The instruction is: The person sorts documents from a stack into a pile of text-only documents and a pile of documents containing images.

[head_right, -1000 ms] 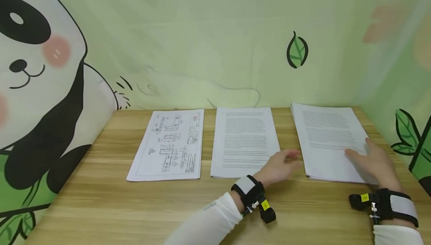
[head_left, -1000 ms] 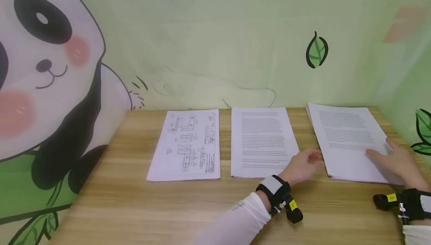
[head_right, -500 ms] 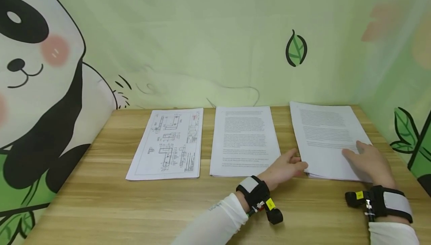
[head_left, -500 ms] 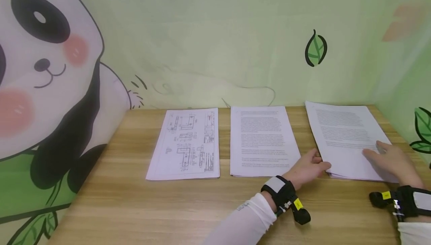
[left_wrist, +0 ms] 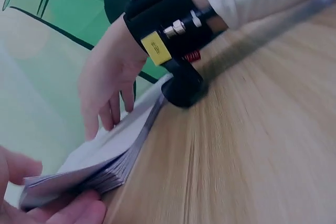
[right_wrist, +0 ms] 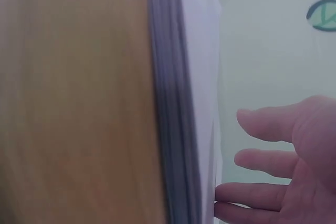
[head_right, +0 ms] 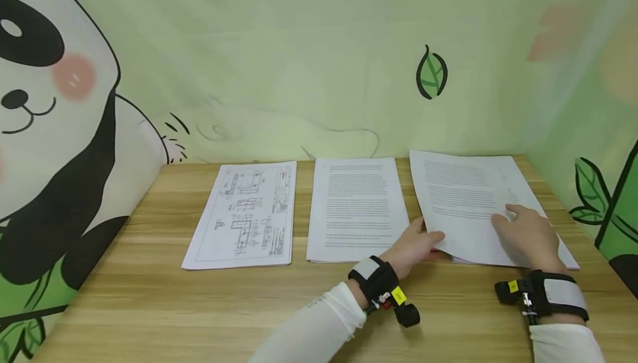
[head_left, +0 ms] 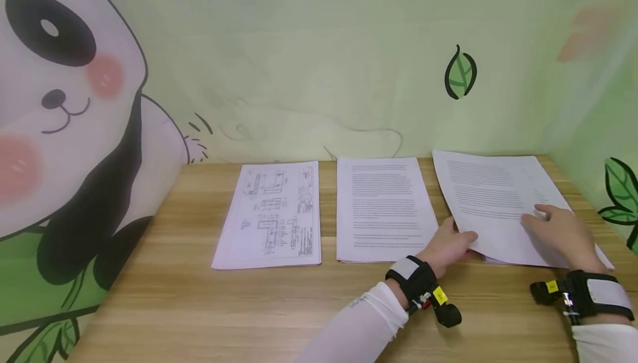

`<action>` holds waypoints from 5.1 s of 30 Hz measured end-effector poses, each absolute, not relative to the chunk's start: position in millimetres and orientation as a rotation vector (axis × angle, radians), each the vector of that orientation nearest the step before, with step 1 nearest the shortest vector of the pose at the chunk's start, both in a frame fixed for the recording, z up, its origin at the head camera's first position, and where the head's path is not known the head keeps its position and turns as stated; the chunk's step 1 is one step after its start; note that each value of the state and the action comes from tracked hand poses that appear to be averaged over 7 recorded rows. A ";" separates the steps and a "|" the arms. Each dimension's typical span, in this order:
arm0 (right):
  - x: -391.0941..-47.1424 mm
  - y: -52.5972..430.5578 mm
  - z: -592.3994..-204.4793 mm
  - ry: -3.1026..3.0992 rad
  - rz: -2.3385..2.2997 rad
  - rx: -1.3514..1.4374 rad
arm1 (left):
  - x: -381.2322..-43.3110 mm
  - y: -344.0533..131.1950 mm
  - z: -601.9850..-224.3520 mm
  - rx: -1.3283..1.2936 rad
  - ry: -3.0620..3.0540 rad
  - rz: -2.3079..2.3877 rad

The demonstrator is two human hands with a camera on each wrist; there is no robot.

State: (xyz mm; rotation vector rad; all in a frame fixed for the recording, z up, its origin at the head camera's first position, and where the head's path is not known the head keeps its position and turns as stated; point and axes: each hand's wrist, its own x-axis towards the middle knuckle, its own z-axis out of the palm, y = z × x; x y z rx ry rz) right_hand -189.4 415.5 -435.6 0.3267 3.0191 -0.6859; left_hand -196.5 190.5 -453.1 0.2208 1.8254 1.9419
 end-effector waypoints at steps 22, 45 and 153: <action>-201.9 381.3 -424.6 2.823 -1.147 0.327 | -199.5 149.2 -446.9 0.157 2.059 1.995; -196.5 280.8 -401.6 2.581 -1.835 0.224 | -209.8 22.2 -417.6 0.185 2.113 1.972; -192.7 440.0 -431.7 2.898 -0.786 0.332 | -201.5 174.8 -449.0 0.079 1.880 1.802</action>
